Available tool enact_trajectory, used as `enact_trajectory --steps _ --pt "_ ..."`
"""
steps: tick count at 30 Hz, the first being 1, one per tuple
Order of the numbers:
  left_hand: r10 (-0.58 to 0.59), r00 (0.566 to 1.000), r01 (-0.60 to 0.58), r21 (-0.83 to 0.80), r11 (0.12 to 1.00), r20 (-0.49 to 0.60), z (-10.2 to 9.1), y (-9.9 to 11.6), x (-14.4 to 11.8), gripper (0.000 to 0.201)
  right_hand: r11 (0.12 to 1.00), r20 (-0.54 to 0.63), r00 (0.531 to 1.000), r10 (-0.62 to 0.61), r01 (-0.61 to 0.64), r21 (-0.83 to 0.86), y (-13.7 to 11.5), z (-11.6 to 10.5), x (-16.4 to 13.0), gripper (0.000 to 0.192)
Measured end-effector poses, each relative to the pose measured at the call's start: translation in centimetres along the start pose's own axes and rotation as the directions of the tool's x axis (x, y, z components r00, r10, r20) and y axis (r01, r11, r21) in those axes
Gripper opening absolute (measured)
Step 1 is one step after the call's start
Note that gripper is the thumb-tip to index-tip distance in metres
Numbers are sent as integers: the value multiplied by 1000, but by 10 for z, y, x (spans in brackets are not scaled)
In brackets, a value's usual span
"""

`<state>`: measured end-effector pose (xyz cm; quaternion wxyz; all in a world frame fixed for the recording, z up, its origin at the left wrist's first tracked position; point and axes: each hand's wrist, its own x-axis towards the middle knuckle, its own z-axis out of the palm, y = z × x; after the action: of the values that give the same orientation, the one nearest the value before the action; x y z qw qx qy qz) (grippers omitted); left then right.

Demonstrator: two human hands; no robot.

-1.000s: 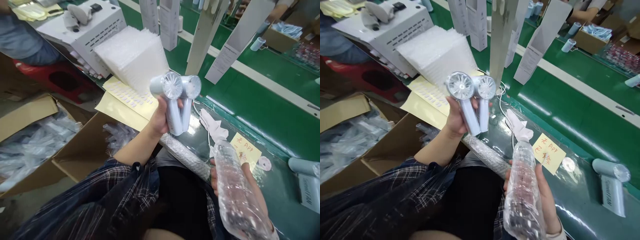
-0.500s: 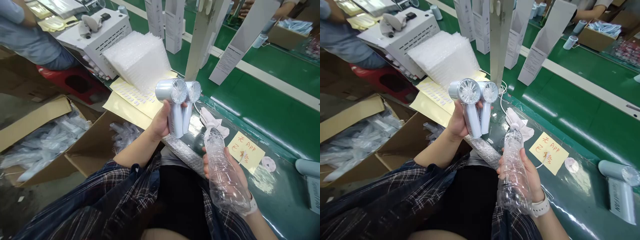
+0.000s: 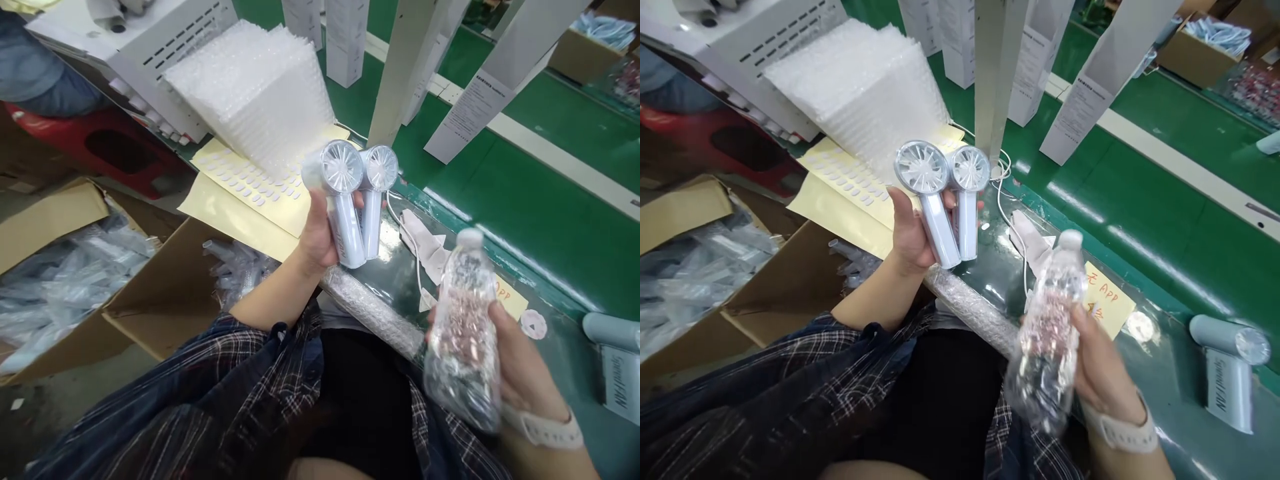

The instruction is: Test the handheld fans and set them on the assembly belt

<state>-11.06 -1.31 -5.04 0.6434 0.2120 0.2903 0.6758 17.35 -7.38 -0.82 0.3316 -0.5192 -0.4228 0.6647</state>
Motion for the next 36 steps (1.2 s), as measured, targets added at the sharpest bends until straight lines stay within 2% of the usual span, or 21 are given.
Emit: enact_trajectory --steps 2,3,6,8,10,12,14,16,17,19,20,21,23,24,26,28,30,31,32,34,36 --pt "36 999 -36 -7 999 -16 -3 8 -3 80 977 -7 987 -163 160 -139 -20 7 43 46" --pt "58 998 -58 -9 998 -15 -5 12 -5 79 939 -24 963 -269 256 -231 -30 15 67 47" --pt "106 994 -106 -16 994 -16 -10 27 -15 79 683 5 817 -576 485 -546 -53 59 138 65" --pt "112 993 -112 -7 994 -43 -12 36 -23 81 521 76 735 -673 545 -656 -58 97 174 79" --pt "112 991 -111 17 994 -78 -13 42 -30 83 464 120 724 -679 551 -694 -57 128 196 86" --pt "112 988 -108 43 993 -104 -14 46 -34 83 469 162 765 -623 531 -706 -55 138 201 83" --pt "115 988 -110 46 993 -106 -16 47 -35 83 436 240 808 -538 511 -741 -55 119 191 70" --pt "114 990 -113 18 993 -79 -18 46 -33 81 333 290 833 -472 472 -816 -52 77 171 53" --pt "105 993 -106 -7 994 -60 -18 43 -30 80 269 256 836 -485 421 -866 -47 52 160 44" --pt "76 997 -77 -66 995 -25 -14 35 -23 80 202 127 829 -545 277 -939 -31 3 141 35" --pt "58 998 -58 -91 994 -9 -10 29 -20 80 202 110 816 -567 267 -942 -19 -16 133 37" --pt "37 999 -35 -108 994 9 -4 23 -16 80 198 143 814 -564 301 -933 -8 -31 127 36" --pt "-8 998 15 -113 994 57 11 9 -10 83 199 164 798 -579 334 -921 11 -47 115 32" --pt "-31 995 41 -105 994 92 20 3 -9 84 198 166 784 -599 346 -917 15 -49 106 31" --pt "-75 982 91 -81 993 175 38 -10 -10 85 181 154 722 -675 364 -914 10 -45 80 30" --pt "-113 959 130 -50 990 260 54 -22 -15 85 150 160 631 -759 409 -900 -6 -30 46 25" --pt "-156 932 172 -22 985 328 68 -33 -21 86 149 189 582 -791 482 -864 -18 -9 14 11" --pt "-182 919 198 -11 980 350 75 -38 -24 87 147 204 543 -815 535 -832 -20 1 2 4" --pt "-210 906 226 -1 974 368 80 -43 -26 88 160 188 494 -849 579 -800 -19 11 -6 6" --pt "-268 881 286 13 958 391 88 -54 -31 90 206 75 372 -925 658 -724 -7 22 -13 13" --pt "-328 848 350 23 936 416 92 -63 -34 90 236 9 327 -945 702 -672 10 22 -13 17"
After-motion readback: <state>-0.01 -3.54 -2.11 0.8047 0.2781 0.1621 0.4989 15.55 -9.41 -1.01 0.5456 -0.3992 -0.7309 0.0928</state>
